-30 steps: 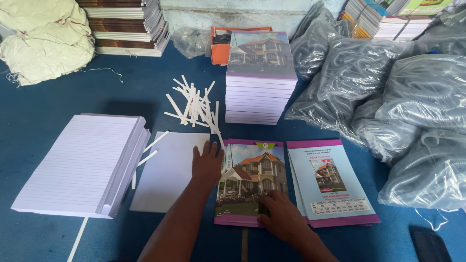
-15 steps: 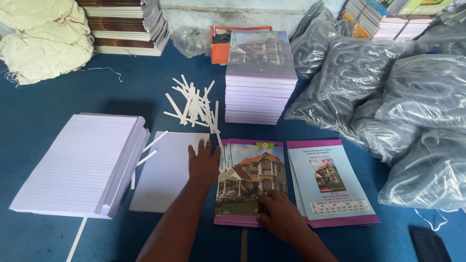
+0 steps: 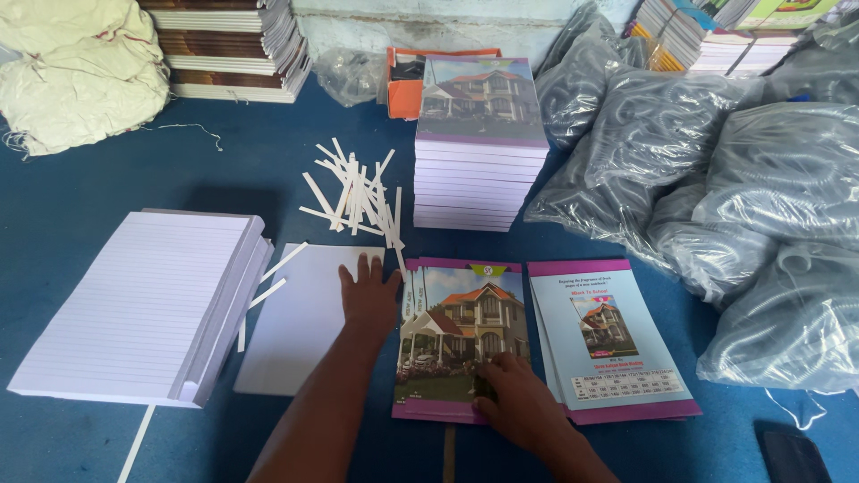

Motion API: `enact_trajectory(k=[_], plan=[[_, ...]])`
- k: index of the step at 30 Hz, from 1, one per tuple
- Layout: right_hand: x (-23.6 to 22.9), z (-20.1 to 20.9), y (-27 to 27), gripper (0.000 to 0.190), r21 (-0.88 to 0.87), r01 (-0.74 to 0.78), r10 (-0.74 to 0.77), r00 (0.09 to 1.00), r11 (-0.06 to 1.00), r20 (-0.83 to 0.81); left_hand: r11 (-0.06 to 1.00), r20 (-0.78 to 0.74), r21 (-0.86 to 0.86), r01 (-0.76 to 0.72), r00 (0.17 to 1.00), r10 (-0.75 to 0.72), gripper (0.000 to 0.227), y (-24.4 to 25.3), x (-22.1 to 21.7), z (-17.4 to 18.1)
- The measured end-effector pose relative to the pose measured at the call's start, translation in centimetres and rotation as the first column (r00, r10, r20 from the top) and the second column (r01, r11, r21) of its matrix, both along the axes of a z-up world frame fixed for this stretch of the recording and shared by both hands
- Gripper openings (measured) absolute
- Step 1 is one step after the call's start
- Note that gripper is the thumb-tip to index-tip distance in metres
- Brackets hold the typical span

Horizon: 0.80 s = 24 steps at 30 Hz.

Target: The person assembles notebooks by placing a stack of lined paper between a front and back cover. They then place the assembled notebook into a clear plastic sleeve and stack it with other finished notebooks.

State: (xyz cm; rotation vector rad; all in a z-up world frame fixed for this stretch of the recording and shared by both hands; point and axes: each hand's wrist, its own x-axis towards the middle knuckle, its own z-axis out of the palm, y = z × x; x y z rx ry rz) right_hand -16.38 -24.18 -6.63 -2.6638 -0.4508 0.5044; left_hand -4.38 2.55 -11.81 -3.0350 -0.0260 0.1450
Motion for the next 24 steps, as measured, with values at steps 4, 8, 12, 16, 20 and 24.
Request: enact_trajectory(k=[4,8,12,16,20,24], plan=[[0.0,-0.1,-0.1,0.048,0.014,-0.016,0.016,0.999,1.000,0.032,1.000,0.040,0.021,0.010,0.999,-0.011,0.054,0.0,0.6,-0.6],[0.1,-0.1,-0.1,0.049,0.031,-0.001,0.000,1.000,1.000,0.028,0.996,0.037,-0.024,0.089,0.995,-0.088,0.066,-0.3,0.5,-0.4],[0.1,0.0,0.0,0.049,0.033,-0.001,0.000,1.000,0.999,0.029,0.998,-0.024,-0.002,0.068,0.997,-0.068,0.065,-0.7,0.2,-0.4],[0.2,0.1,0.2,0.049,-0.015,-0.004,0.004,1.000,1.000,0.014,0.997,0.011,0.017,0.070,0.997,-0.070,0.064,-0.7,0.7,-0.8],[0.3,0.1,0.2,0.050,-0.013,0.019,-0.019,1.000,1.000,-0.019,0.999,-0.027,0.016,0.047,0.999,-0.046,0.064,-0.1,1.1,-1.2],[0.3,-0.1,0.2,0.050,-0.010,0.022,-0.022,1.000,1.000,-0.006,0.999,-0.019,0.040,0.025,1.000,-0.024,0.060,0.1,1.6,-0.9]])
